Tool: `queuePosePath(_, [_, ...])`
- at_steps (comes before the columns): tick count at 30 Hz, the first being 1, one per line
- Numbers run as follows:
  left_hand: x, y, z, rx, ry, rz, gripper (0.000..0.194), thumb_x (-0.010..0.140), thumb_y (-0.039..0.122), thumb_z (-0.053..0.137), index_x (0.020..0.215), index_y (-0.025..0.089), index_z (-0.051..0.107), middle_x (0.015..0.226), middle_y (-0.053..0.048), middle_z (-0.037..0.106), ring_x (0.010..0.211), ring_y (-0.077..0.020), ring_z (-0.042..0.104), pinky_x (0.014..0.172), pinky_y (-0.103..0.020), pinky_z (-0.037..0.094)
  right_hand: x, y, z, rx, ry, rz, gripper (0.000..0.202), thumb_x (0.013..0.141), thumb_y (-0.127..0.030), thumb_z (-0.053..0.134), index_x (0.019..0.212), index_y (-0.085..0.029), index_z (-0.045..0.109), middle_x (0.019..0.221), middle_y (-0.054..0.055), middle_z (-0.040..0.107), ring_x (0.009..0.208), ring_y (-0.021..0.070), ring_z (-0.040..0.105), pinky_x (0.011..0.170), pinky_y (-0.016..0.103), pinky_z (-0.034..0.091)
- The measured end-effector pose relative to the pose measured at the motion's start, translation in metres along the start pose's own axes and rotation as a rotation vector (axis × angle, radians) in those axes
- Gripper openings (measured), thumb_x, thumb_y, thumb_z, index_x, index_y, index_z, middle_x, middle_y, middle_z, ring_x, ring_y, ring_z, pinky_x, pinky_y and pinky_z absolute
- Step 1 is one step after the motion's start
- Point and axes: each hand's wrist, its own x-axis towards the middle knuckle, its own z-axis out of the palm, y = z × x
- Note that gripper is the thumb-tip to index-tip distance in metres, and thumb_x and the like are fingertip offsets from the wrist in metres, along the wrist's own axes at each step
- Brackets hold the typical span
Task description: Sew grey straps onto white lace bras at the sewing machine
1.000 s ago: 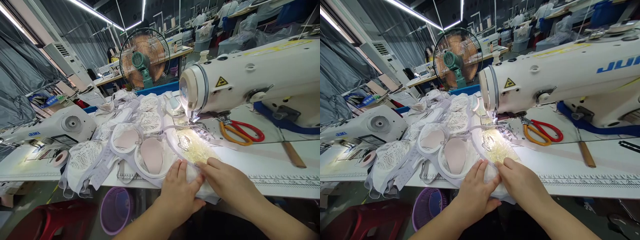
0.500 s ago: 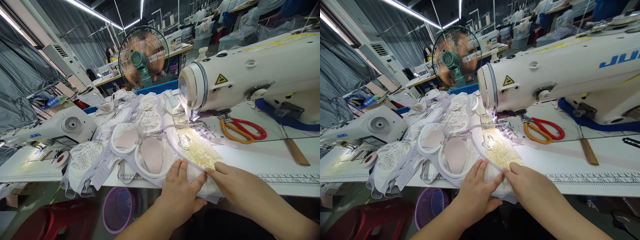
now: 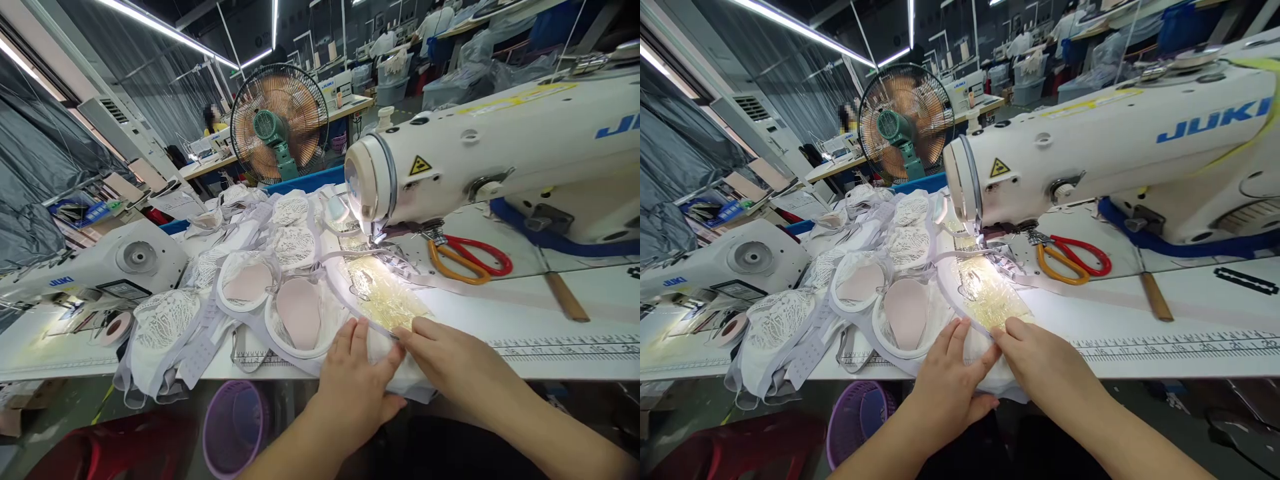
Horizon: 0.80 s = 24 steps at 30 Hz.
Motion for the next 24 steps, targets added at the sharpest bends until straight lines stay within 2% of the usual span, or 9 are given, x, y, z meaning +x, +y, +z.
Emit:
queuePosePath(6, [-0.001,-0.001,0.000,-0.008,-0.004,0.007,0.071,0.073,0.053,0.062,0.136,0.038,0.033,0.148,-0.013,0.019,0.133,-0.0371,0.022,0.103,-0.054,0.031,-0.019,0.009,-0.001,-0.044,0.042,-0.033,0.026,0.073,-0.008,0.038,0.075,-0.021,0.060,0.063,0.002,0.051,0.049,0.0170,0.050,0.041,0.027,0.027])
queuePosePath(10, [0.001,0.000,-0.001,0.002,0.012,0.011,0.072,0.069,0.055,0.064,0.133,0.034,0.039,0.146,-0.015,0.022,0.132,-0.0394,0.024,0.101,-0.055,0.033,-0.030,0.010,-0.010,0.186,0.089,0.113,0.020,0.083,-0.021,0.038,0.077,-0.023,0.057,0.068,0.002,0.057,0.056,0.0169,0.056,0.048,0.028,0.039])
queuePosePath(13, [0.005,0.005,-0.001,0.041,0.042,0.050,0.073,0.066,0.058,0.065,0.129,0.024,0.047,0.143,-0.019,0.028,0.130,-0.0405,0.028,0.101,-0.058,0.031,-0.034,0.006,-0.014,0.438,0.101,0.278,0.024,0.090,-0.036,0.035,0.075,-0.024,0.051,0.065,0.000,0.057,0.058,0.0152,0.056,0.050,0.026,0.043])
queuePosePath(15, [0.006,0.011,0.002,0.054,0.078,0.099,0.071,0.071,0.059,0.060,0.125,0.016,0.050,0.138,-0.020,0.037,0.129,-0.0375,0.031,0.103,-0.057,0.028,-0.038,0.004,-0.013,0.543,0.080,0.348,0.028,0.091,-0.039,0.033,0.072,-0.025,0.047,0.063,-0.001,0.056,0.057,0.0149,0.055,0.050,0.026,0.044])
queuePosePath(18, [0.006,0.018,0.009,0.038,0.130,0.124,0.070,0.077,0.058,0.053,0.125,0.007,0.048,0.128,-0.022,0.047,0.125,-0.0329,0.039,0.105,-0.050,0.031,-0.041,0.005,-0.009,0.578,0.073,0.368,0.030,0.092,-0.039,0.031,0.071,-0.024,0.047,0.064,0.000,0.058,0.059,0.0156,0.056,0.053,0.027,0.045])
queuePosePath(20, [0.004,0.020,0.013,0.041,0.153,0.120,0.073,0.076,0.060,0.053,0.128,0.010,0.045,0.128,-0.021,0.047,0.124,-0.0334,0.040,0.103,-0.052,0.032,-0.041,0.007,-0.007,0.555,0.103,0.341,0.028,0.091,-0.037,0.033,0.074,-0.024,0.050,0.069,0.001,0.060,0.063,0.0158,0.057,0.055,0.027,0.045])
queuePosePath(24, [0.001,0.019,0.015,0.086,0.141,0.149,0.075,0.071,0.066,0.055,0.134,0.028,0.040,0.132,-0.018,0.043,0.128,-0.0349,0.036,0.101,-0.057,0.031,-0.034,0.011,-0.006,0.392,0.139,0.268,0.024,0.089,-0.035,0.037,0.083,-0.023,0.057,0.079,0.003,0.060,0.067,0.0162,0.059,0.056,0.027,0.045])
